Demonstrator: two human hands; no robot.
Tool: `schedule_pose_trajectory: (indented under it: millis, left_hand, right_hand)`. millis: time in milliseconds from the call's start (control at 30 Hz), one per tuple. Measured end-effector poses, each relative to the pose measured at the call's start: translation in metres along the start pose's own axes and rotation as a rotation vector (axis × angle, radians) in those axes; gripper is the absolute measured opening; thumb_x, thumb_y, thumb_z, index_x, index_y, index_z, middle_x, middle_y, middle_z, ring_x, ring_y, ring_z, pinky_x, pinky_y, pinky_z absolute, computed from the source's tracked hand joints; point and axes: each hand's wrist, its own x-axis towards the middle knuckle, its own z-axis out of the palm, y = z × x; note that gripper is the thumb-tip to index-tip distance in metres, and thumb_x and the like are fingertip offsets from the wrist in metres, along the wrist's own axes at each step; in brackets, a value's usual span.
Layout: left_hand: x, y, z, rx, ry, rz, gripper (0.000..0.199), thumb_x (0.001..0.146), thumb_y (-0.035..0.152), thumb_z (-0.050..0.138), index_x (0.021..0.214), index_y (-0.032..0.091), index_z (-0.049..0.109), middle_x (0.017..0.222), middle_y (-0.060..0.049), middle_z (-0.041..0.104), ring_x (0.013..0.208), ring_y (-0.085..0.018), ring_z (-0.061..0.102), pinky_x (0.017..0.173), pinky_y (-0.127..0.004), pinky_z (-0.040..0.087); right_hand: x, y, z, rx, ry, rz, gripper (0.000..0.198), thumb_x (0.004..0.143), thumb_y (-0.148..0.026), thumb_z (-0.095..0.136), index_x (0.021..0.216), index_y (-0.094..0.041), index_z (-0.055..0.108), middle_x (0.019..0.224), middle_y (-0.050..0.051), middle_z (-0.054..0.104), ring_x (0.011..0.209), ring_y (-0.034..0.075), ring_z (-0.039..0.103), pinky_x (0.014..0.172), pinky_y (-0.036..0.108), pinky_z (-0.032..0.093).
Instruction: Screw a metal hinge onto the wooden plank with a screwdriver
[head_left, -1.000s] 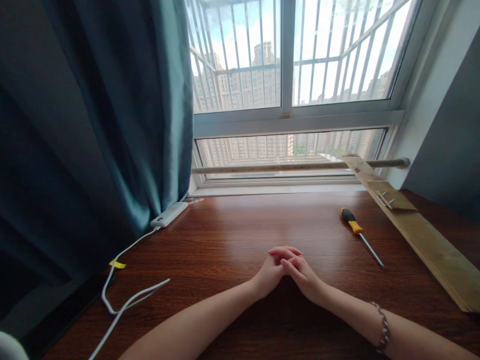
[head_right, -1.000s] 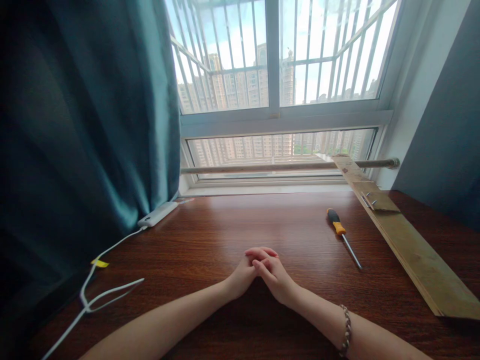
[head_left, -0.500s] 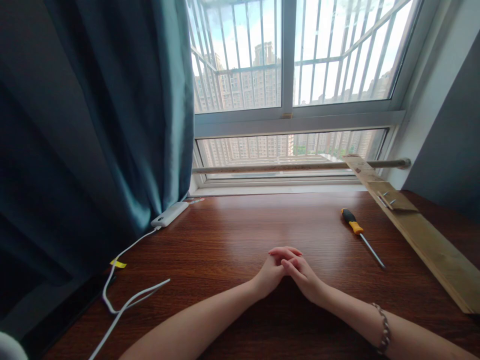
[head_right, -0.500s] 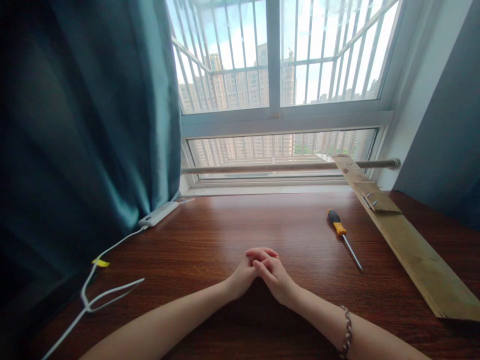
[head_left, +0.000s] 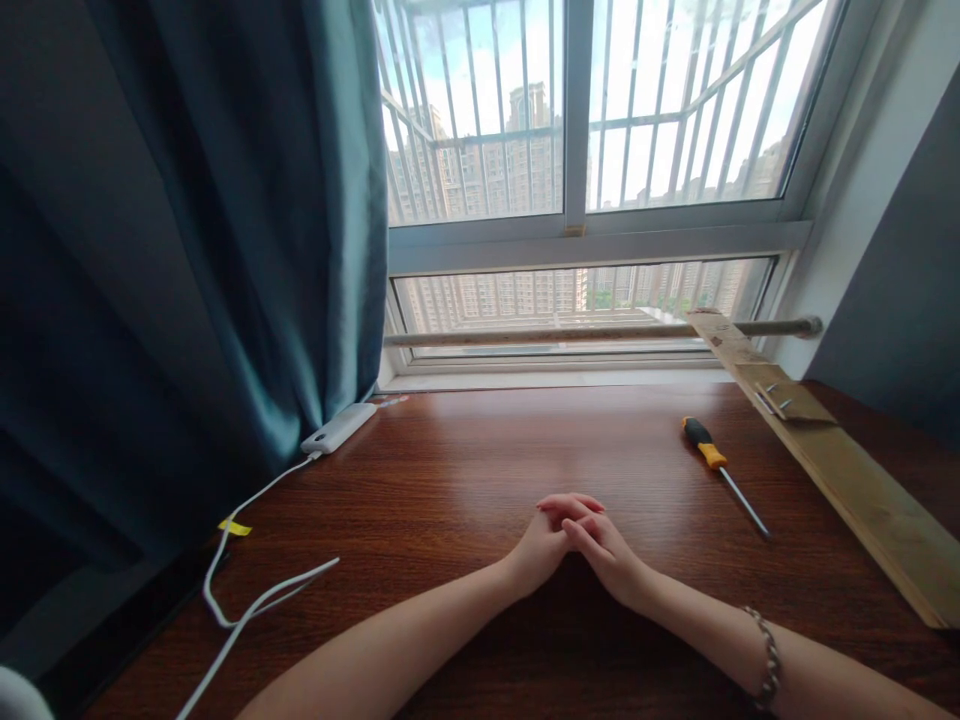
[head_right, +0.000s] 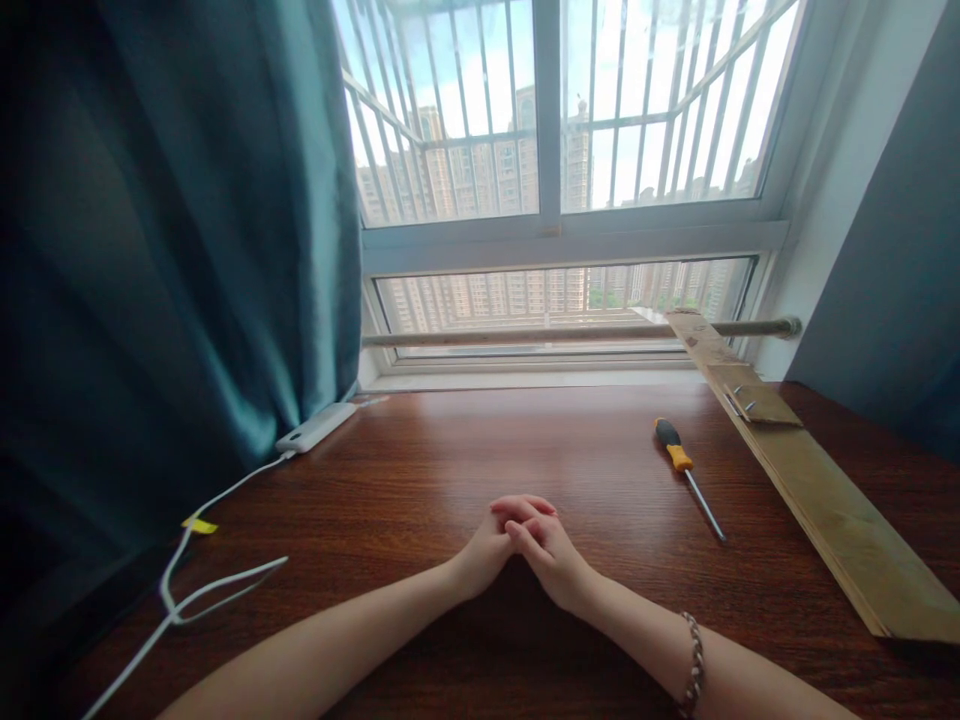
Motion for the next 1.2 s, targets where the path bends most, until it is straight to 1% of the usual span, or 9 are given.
schedule_pose_trajectory:
  millis: [267, 467, 733, 1200]
  left_hand:
    - [0.0010, -0.0056, -0.0033, 0.007, -0.032, -0.005, 0.030, 0.070, 0.035, 0.064, 0.092, 0.014, 0.063, 0.088, -0.008, 0.064, 0.085, -0.020, 0.058, 0.079, -0.033, 0.044]
    - [0.0005, -0.0037, -0.0025, 0.019, -0.017, 0.011, 0.030, 0.070, 0.035, 0.065, 0.091, 0.014, 0.063, 0.088, -0.007, 0.064, 0.085, -0.020, 0.058, 0.080, -0.033, 0.044]
    - [0.0011, -0.0040, -0.0017, -0.003, -0.036, 0.025, 0.028, 0.071, 0.034, 0.064, 0.091, 0.013, 0.063, 0.086, -0.007, 0.063, 0.084, -0.019, 0.057, 0.080, -0.032, 0.044]
    - [0.0004, -0.0031, -0.0016, -0.001, -0.036, 0.005, 0.026, 0.071, 0.032, 0.064, 0.090, 0.013, 0.064, 0.086, -0.007, 0.064, 0.083, -0.019, 0.058, 0.080, -0.032, 0.044]
  right_hand:
    - [0.0003, 0.0011, -0.0001, 0.003, -0.015, 0.019, 0.034, 0.088, -0.042, 0.041, 0.100, -0.022, 0.066, 0.111, 0.007, 0.060, 0.108, 0.019, 0.052, 0.097, 0.034, 0.038]
    - [0.0001, 0.0027, 0.0002, 0.008, -0.007, 0.008, 0.035, 0.088, -0.042, 0.041, 0.103, -0.022, 0.064, 0.110, 0.007, 0.061, 0.106, 0.019, 0.053, 0.096, 0.034, 0.039]
    - [-0.0003, -0.0024, 0.0001, 0.005, -0.005, 0.020, 0.035, 0.088, -0.042, 0.040, 0.099, -0.021, 0.066, 0.109, 0.007, 0.061, 0.105, 0.019, 0.054, 0.095, 0.034, 0.039]
    - [-0.0005, -0.0004, -0.0004, 0.026, -0.015, 0.003, 0.034, 0.088, -0.040, 0.040, 0.104, -0.021, 0.063, 0.108, 0.007, 0.061, 0.105, 0.018, 0.054, 0.095, 0.032, 0.040]
